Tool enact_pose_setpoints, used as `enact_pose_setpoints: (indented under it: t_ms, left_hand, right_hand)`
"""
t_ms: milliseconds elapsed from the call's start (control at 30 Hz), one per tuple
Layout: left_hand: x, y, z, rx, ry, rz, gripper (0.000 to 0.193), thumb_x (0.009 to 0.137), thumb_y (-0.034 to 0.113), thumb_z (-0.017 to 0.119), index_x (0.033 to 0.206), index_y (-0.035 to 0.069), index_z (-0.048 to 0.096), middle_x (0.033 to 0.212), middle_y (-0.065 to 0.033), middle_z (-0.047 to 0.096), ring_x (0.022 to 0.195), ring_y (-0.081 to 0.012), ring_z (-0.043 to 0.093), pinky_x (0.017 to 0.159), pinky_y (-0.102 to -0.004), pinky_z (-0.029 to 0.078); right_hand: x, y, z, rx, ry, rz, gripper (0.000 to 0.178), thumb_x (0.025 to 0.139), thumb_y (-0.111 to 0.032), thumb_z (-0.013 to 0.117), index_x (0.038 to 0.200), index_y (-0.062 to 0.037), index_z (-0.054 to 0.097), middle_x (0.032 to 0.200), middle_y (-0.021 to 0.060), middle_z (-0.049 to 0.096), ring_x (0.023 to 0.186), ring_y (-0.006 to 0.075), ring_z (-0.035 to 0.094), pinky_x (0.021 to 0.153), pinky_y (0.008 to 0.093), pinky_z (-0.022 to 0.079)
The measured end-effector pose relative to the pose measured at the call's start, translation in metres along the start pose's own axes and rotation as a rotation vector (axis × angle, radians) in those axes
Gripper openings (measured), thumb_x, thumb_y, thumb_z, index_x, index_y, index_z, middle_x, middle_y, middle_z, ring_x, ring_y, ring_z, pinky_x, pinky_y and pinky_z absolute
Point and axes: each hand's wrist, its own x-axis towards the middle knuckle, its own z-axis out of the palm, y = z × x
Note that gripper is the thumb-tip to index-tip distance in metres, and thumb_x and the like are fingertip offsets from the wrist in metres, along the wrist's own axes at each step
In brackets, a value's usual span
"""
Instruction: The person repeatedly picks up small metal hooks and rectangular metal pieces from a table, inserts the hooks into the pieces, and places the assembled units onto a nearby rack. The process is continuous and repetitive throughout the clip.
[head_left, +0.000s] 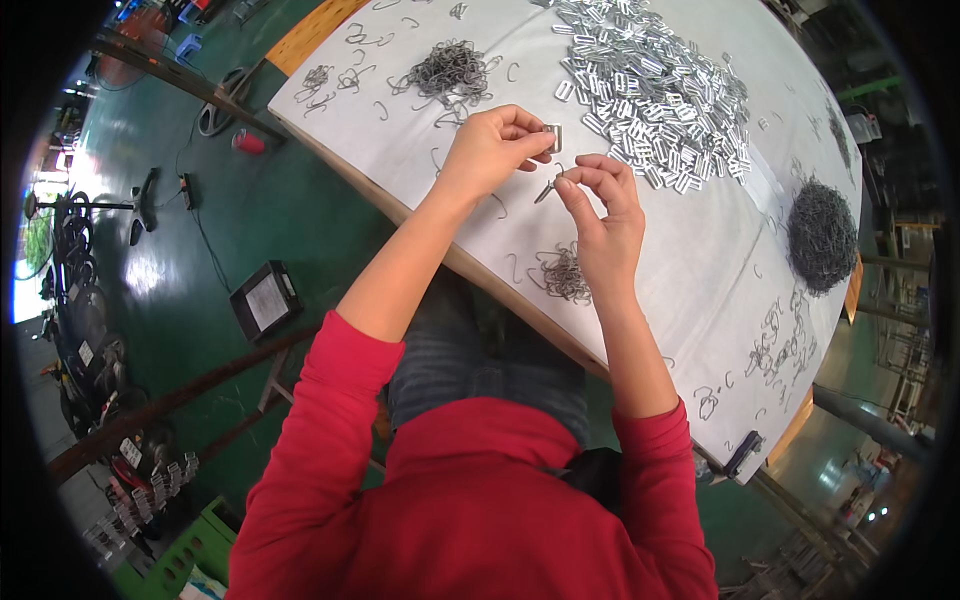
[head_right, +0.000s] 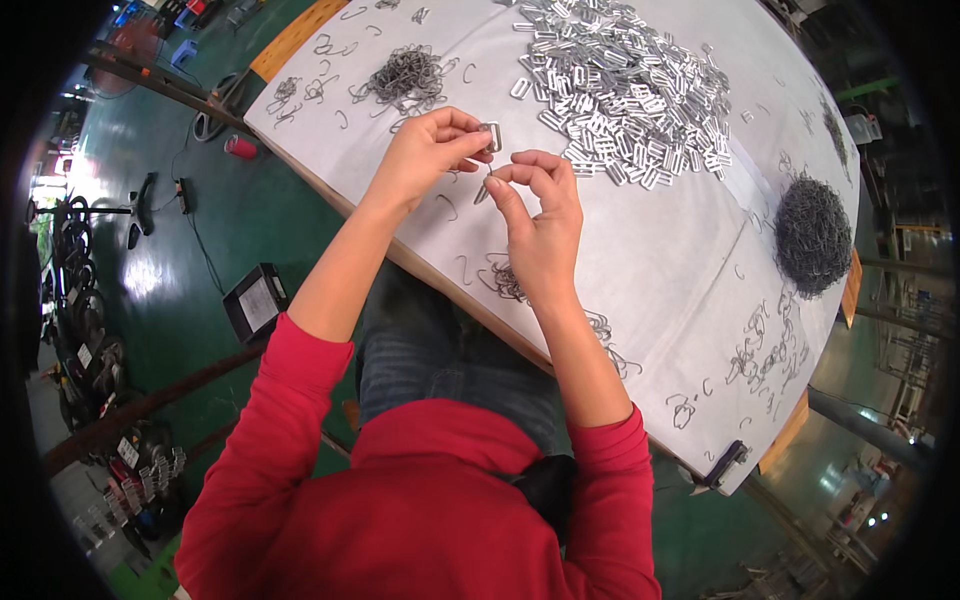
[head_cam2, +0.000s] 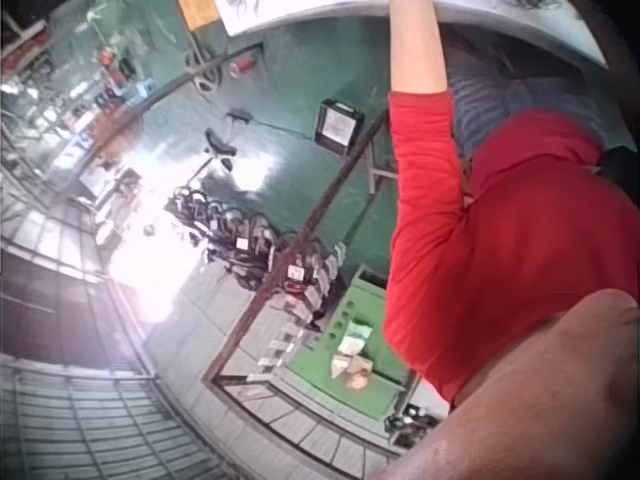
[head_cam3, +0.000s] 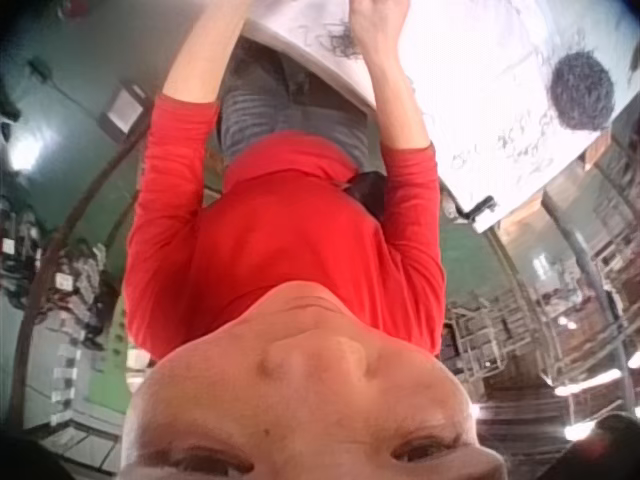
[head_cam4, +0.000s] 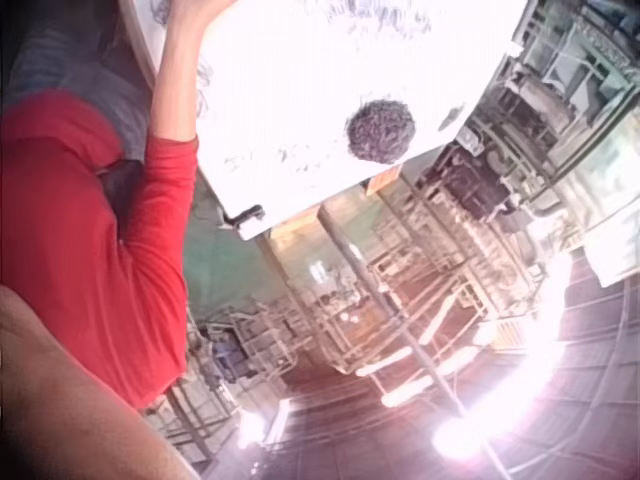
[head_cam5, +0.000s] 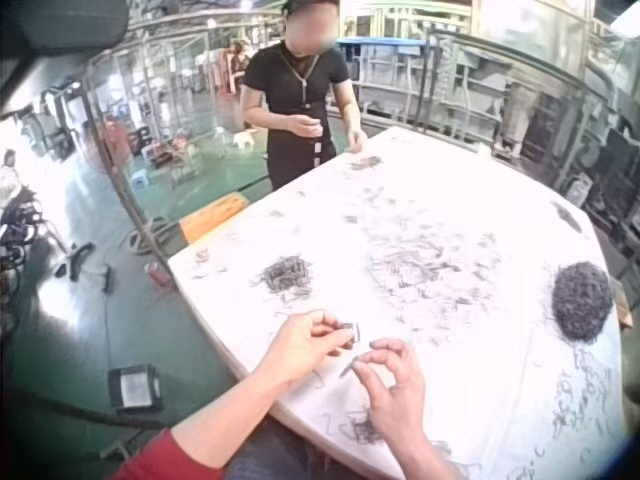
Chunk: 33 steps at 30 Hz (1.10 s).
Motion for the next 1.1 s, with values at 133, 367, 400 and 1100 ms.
enact_pose_setpoints:
  t_ms: [133,367,400,1100]
  left_hand:
    - [-0.021,0.011,-0.006,-0.059,0.046,0.042,0.016,0.084,0.013,0.067,0.093,0.0,0.063,0.084,-0.0068,0.067,0.076,-0.0117,0.063,0.069,-0.024,0.05]
    - [-0.03,0.023,-0.028,0.02,0.162,0.16,0.015,0.083,0.012,0.069,0.09,0.0,0.063,0.083,-0.0049,0.066,0.077,-0.008,0.06,0.07,-0.0221,0.048]
    - [-0.029,0.021,-0.032,0.039,0.187,0.222,0.015,0.082,0.011,0.07,0.091,0.0,0.064,0.083,-0.0034,0.066,0.078,-0.0073,0.059,0.072,-0.0218,0.047]
    - [-0.119,0.007,-0.121,-0.016,0.549,0.253,0.013,0.082,0.006,0.068,0.092,-0.002,0.064,0.099,-0.0056,0.064,0.079,-0.0072,0.059,0.072,-0.0188,0.046]
  right_hand:
    - [0.006,-0.003,0.014,-0.118,0.021,-0.063,0.011,0.079,-0.014,0.071,0.085,-0.0054,0.067,0.102,0.0087,0.056,0.099,0.0233,0.053,0.085,0.0349,0.043]
    - [0.02,-0.01,0.043,-0.184,0.021,-0.177,0.013,0.077,-0.015,0.072,0.083,-0.005,0.067,0.1,0.0094,0.057,0.097,0.0254,0.053,0.083,0.0356,0.042]
    - [0.022,-0.01,0.046,-0.186,-0.009,-0.173,0.014,0.077,-0.016,0.073,0.084,-0.0049,0.067,0.1,0.0095,0.057,0.097,0.0257,0.053,0.083,0.0357,0.043]
    - [0.017,0.021,0.037,-0.593,-0.466,-0.163,0.01,0.077,-0.015,0.069,0.085,-0.0101,0.065,0.089,0.0037,0.061,0.09,0.0234,0.055,0.079,0.0416,0.04]
